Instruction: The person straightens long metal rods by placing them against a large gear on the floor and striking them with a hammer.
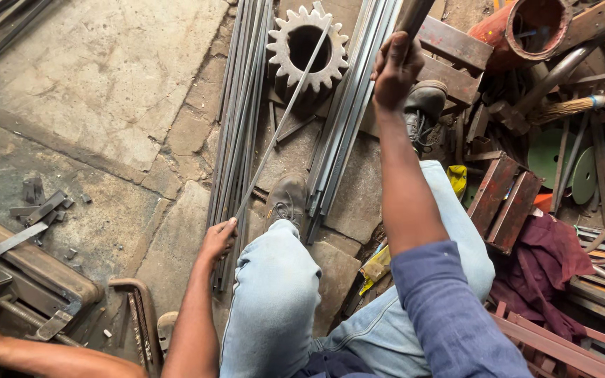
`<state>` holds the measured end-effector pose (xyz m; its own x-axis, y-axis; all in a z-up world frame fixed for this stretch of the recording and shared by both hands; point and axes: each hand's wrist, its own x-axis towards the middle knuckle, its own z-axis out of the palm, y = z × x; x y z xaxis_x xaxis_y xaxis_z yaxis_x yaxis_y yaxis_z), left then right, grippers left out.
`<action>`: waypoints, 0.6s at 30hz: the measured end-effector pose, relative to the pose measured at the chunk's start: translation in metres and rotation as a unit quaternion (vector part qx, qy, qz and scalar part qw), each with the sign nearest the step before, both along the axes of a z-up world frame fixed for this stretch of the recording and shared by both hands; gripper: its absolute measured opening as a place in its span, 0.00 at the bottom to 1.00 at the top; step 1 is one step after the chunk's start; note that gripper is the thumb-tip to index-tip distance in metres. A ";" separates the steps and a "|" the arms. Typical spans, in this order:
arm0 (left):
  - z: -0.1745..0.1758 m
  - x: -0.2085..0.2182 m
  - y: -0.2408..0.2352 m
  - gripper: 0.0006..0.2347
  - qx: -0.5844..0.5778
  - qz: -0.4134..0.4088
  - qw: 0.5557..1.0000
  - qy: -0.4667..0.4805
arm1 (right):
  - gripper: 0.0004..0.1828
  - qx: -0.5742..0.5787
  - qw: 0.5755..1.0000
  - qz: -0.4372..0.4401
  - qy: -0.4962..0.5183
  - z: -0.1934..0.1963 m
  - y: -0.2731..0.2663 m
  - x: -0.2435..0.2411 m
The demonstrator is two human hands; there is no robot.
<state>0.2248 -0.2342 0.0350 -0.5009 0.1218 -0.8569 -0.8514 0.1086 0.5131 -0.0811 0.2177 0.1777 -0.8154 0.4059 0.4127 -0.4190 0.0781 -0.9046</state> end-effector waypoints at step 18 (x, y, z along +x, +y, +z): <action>0.051 -0.120 0.091 0.09 0.082 0.023 0.985 0.148 | 0.26 0.294 0.779 -0.079 -0.549 -0.145 -0.027 0.178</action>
